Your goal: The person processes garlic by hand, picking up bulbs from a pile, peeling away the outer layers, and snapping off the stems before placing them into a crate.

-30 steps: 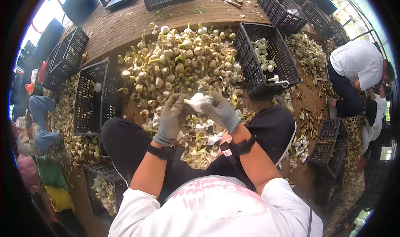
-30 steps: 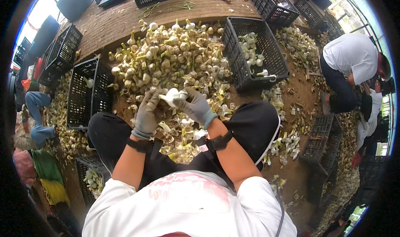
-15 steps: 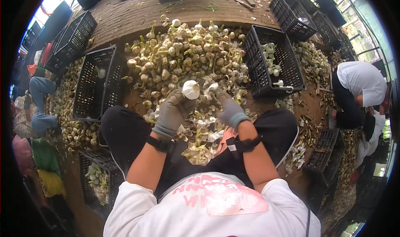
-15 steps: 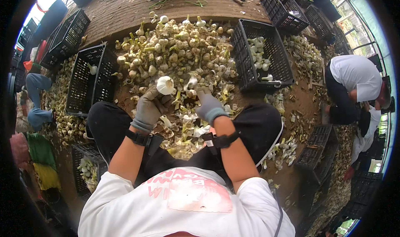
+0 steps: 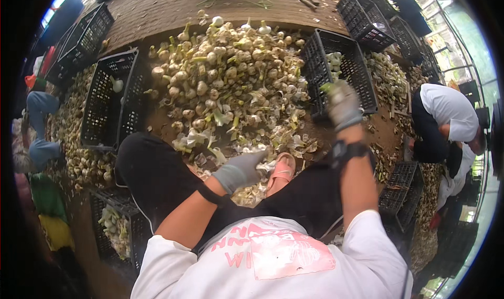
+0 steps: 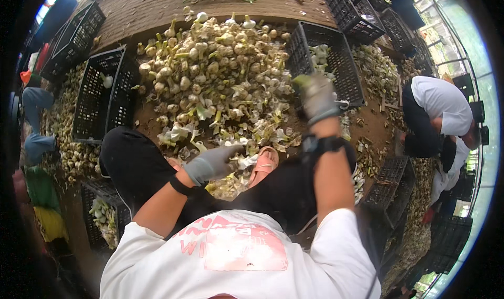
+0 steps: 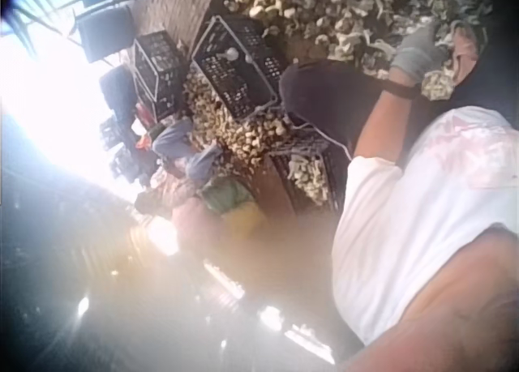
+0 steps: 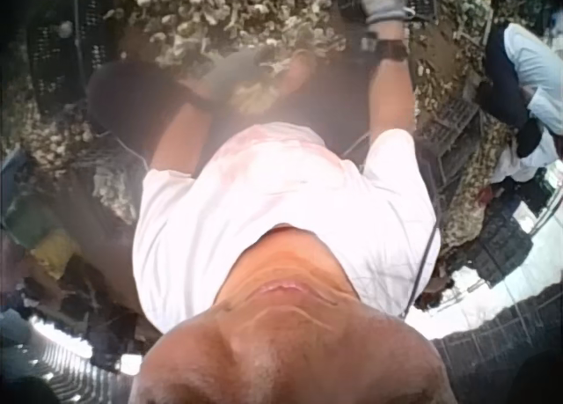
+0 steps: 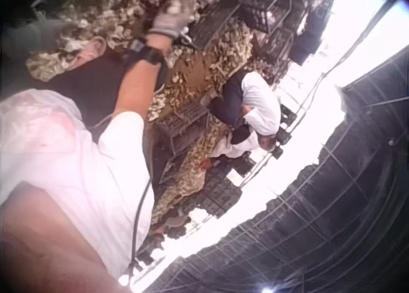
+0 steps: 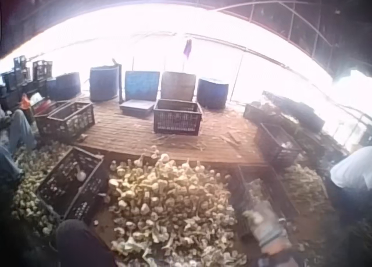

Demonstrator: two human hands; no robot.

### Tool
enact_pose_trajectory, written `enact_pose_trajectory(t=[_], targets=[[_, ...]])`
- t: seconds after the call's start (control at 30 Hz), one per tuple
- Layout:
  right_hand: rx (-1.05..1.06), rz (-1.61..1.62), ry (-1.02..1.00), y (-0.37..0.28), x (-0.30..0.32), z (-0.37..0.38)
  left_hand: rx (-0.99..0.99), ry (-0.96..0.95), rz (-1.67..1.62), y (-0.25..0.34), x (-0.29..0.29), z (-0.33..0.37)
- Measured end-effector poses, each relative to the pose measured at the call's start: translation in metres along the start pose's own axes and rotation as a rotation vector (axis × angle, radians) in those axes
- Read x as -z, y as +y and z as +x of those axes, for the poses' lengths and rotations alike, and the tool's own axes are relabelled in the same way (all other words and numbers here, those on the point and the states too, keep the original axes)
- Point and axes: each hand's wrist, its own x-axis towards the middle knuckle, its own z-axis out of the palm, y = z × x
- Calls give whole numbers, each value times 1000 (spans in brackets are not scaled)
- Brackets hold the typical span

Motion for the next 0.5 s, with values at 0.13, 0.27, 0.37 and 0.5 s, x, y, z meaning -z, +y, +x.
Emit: enact_pose_trajectory(t=[0.13,0.27,0.37,0.5], targets=[[-59,173,660,-50,38,73,40,-209,133,11,2,-6],[-205,-290,115,76,65,112,50,-222,188,10,6,-5],[-234,-742,-209,181,11,98,61,-180,193,2,8,-9],[-288,-1185,-453,272,-75,83,123,-193,177,-12,6,-12]])
